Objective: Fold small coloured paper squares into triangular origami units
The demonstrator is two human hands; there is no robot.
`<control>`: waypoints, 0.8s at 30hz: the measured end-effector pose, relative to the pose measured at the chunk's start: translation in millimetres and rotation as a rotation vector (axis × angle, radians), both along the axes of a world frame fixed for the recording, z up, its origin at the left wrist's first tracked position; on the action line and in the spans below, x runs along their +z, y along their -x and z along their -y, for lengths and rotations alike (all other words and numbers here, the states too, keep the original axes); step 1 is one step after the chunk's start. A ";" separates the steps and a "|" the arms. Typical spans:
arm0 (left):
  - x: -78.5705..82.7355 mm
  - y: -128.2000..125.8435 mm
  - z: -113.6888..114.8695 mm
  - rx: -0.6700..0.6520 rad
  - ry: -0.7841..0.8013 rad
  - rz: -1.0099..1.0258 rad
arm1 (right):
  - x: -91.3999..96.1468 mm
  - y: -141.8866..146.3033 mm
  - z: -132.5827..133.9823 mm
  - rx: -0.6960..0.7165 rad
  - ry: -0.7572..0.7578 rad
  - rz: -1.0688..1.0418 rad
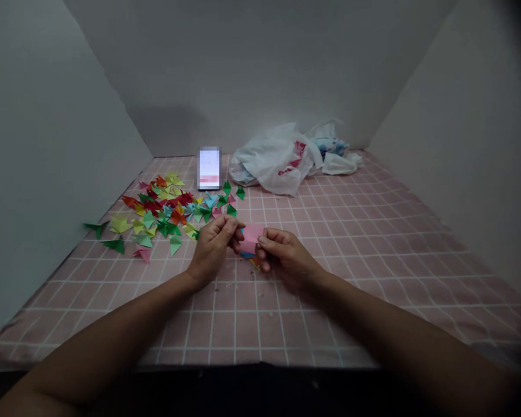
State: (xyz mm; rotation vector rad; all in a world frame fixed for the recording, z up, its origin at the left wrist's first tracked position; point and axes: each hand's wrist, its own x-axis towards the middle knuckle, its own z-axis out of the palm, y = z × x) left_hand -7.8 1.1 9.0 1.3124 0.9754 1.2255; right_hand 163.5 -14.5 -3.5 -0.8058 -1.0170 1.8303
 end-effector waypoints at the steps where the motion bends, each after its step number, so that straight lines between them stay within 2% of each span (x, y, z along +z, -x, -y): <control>1: 0.5 0.8 -1.9 -0.023 -0.032 0.009 | 1.1 -0.8 -1.2 0.023 0.048 -0.052; 5: 4.1 3.8 -6.7 -0.173 -0.190 -0.114 | 6.2 -5.6 -4.7 0.186 0.221 -0.179; 7: 5.7 4.9 -7.4 -0.179 -0.262 -0.158 | 6.9 -7.2 -4.8 0.262 0.260 -0.180; 9: 6.5 5.5 -7.3 -0.160 -0.271 -0.167 | 5.6 -7.4 -4.2 0.301 0.238 -0.132; 10: 6.6 5.5 -7.0 -0.158 -0.237 -0.163 | 4.5 -7.2 -3.9 0.284 0.196 -0.093; 15: 5.1 3.2 -4.8 -0.174 0.019 -0.116 | -0.3 -5.4 -3.2 -0.014 -0.147 0.162; 20: 3.5 1.4 -3.3 -0.175 0.055 -0.203 | -0.7 -5.5 -3.5 -0.030 -0.244 0.203; 24: 3.3 0.8 -2.3 -0.180 0.049 -0.163 | 1.1 -7.1 -3.8 -0.113 -0.309 0.302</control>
